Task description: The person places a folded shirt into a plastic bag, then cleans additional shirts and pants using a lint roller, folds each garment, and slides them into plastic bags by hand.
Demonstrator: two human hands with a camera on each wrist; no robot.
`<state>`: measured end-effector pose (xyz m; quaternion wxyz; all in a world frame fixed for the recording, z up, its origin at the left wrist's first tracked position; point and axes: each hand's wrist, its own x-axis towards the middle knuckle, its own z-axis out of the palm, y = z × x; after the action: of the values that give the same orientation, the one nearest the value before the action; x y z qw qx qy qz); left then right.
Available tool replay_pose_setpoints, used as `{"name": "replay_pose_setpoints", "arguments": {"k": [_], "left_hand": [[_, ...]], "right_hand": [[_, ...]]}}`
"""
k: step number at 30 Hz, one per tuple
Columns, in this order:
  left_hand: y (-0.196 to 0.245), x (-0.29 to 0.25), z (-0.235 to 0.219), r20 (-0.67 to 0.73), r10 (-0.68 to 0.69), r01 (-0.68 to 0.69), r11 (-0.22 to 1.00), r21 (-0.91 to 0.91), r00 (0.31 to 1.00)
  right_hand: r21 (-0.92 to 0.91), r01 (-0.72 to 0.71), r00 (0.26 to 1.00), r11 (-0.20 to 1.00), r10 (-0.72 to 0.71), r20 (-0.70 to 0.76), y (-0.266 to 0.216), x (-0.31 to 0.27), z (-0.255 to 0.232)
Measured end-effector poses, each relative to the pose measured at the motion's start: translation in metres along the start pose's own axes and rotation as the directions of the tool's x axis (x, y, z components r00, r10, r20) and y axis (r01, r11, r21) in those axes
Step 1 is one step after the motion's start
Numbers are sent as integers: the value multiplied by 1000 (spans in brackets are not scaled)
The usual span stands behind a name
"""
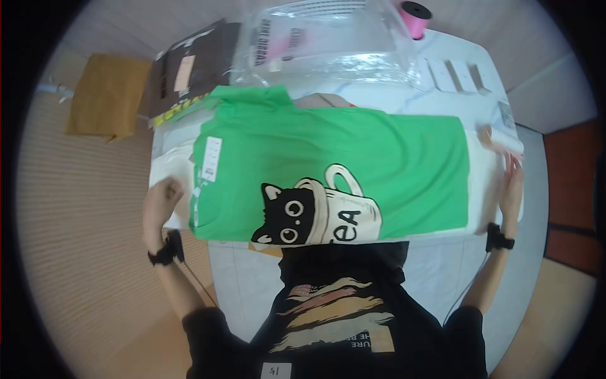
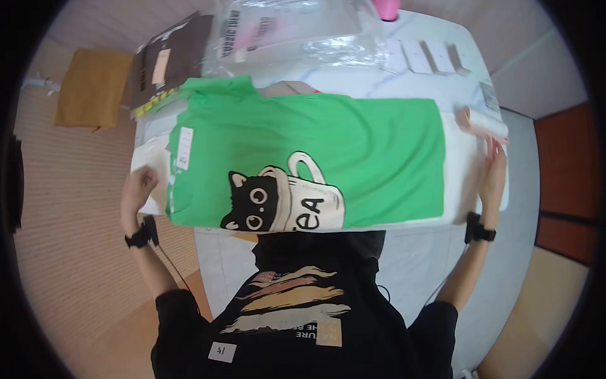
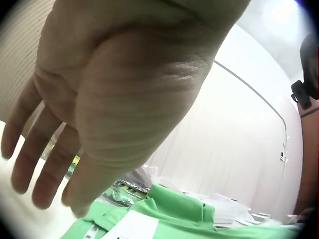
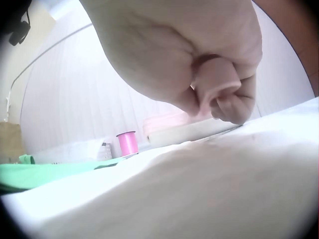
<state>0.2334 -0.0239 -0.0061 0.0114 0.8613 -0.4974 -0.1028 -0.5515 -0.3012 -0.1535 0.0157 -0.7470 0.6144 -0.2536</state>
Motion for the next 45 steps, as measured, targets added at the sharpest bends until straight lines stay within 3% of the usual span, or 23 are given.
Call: {"name": "replay_pose_setpoints", "arguments": {"k": [1,4,6,7,8,9,11,12,14,18,20,23,24,27,28,30,32,34,36,38,40,44,45], "left_hand": [[-5,14,-2,-18,97,-96,995,34,995],[22,50,-11,-41,307,-275,776,-568,951],[50,77,-18,-65,333,-314,780,-542,941],[63,93,-15,-215,397,-451,809,-376,892],[79,110,-8,-349,479,-561,805,-190,806],[92,130,0,-341,509,-593,776,-215,790],[108,165,8,-473,645,-749,661,-49,600],[112,175,10,-480,656,-767,638,-60,583],[115,190,9,-156,600,-620,767,-166,784],[126,199,-1,51,522,-518,852,-75,852],[121,204,-6,120,516,-520,854,-4,848],[111,189,-21,-15,751,-704,613,-359,661],[109,177,-35,-6,742,-695,625,-355,670],[93,144,-71,320,561,-284,737,-614,763],[83,136,-75,321,549,-273,742,-613,772],[65,120,-85,368,522,-201,745,-636,770],[47,101,-99,287,542,-262,721,-641,790],[44,72,-111,199,563,-329,695,-640,802],[64,34,-121,224,472,-202,693,-692,852],[63,9,-131,251,458,-209,740,-640,853],[52,-17,-140,416,416,-229,874,-428,808],[41,-77,-155,448,397,-292,912,-287,801],[58,-91,-160,368,347,-315,938,-148,863]], "right_hand": [[-98,46,998,994,-42,36,-10,0,-3],[-378,-102,982,920,155,112,-12,-1,-15],[-316,-53,998,947,62,20,-55,20,-20],[-269,-5,997,963,-17,-77,-83,30,-26],[-243,204,976,948,-215,-20,-114,41,-32],[91,185,983,978,-182,-36,-126,50,-20],[137,380,915,915,-394,90,-169,77,-12],[221,415,884,882,-449,130,-168,92,9],[204,438,851,875,-477,221,-177,108,32],[171,441,766,881,-469,440,-175,130,52],[150,482,719,863,-488,495,-174,141,49],[223,554,657,802,-586,474,-177,149,27],[302,581,643,756,-654,399,-177,148,18],[454,389,761,802,-557,332,-187,133,-20],[471,272,784,839,-477,397,-193,129,-37],[475,343,800,810,-517,304,-194,120,-58],[529,153,848,835,-386,363,-198,107,-84],[461,215,837,861,-405,367,-199,95,-118],[367,355,820,860,-475,319,-205,73,-150],[285,575,723,767,-639,263,-215,56,-180],[437,536,680,723,-676,285,-212,39,-196],[482,530,659,698,-696,285,-217,13,-211],[394,550,688,736,-667,286,-223,11,-213]]}}
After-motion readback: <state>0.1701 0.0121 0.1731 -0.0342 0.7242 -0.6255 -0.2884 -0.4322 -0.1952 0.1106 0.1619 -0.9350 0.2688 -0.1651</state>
